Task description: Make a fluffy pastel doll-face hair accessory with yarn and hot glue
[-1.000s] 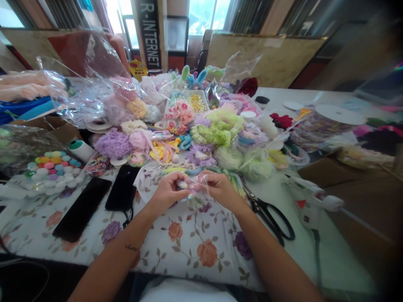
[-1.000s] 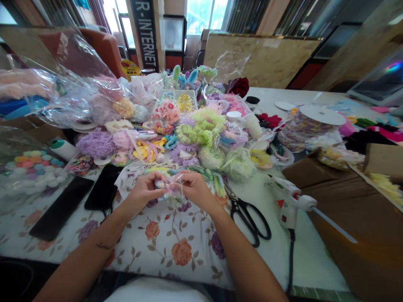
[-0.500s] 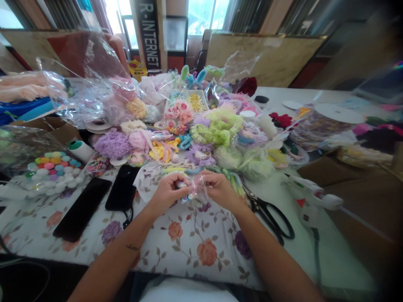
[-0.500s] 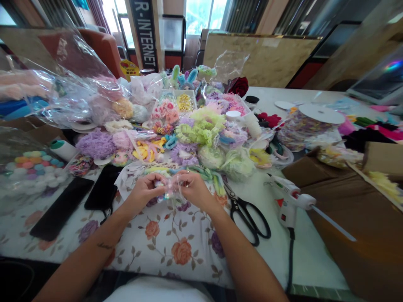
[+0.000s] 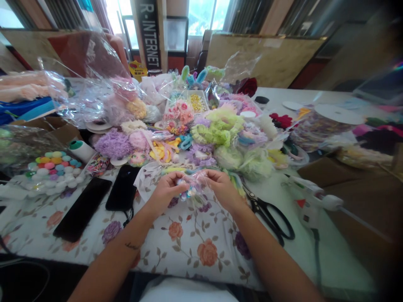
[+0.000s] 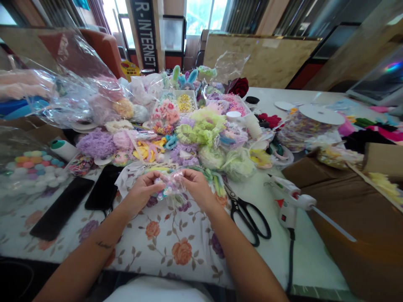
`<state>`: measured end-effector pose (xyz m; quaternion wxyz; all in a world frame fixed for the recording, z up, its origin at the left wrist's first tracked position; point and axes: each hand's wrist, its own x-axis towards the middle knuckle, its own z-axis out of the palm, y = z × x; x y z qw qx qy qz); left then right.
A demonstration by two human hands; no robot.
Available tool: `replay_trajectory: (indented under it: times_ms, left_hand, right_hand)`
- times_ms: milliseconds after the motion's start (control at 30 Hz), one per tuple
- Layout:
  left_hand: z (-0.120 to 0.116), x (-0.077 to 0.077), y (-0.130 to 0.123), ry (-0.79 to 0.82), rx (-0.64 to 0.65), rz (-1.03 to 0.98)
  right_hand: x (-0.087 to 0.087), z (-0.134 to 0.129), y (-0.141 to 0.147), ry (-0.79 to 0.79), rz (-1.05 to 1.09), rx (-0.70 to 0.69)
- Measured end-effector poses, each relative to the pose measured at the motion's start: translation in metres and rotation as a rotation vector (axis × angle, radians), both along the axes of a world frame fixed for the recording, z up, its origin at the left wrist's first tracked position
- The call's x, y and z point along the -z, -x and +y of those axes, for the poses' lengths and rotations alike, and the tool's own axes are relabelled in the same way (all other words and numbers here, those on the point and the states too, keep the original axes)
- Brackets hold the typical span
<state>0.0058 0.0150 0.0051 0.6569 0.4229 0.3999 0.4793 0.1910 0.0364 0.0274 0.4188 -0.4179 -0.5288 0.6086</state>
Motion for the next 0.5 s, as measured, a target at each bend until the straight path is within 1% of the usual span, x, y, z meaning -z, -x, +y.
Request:
replay_trajectory:
  times_ms: [100, 300, 400, 500]
  left_hand:
    - [0.0007, -0.0001, 0.0007, 0.019, 0.001, -0.017]
    - [-0.0005, -0.0012, 0.0024, 0.017, 0.072, -0.086]
    - [-0.0012, 0.0, 0.0024, 0.007, 0.092, -0.077]
    - [-0.001, 0.0001, 0.0021, -0.012, 0.089, -0.084]
  right_hand:
    - [-0.0003, -0.0009, 0.0015, 0.017, -0.004, -0.043]
    - [-0.0052, -0.0032, 0.0006, 0.022, 0.006, 0.038]
    - [-0.0054, -0.0014, -0.0028, 0.008, -0.009, 0.043]
    - [-0.0032, 0.001, -0.0061, -0.009, -0.034, 0.018]
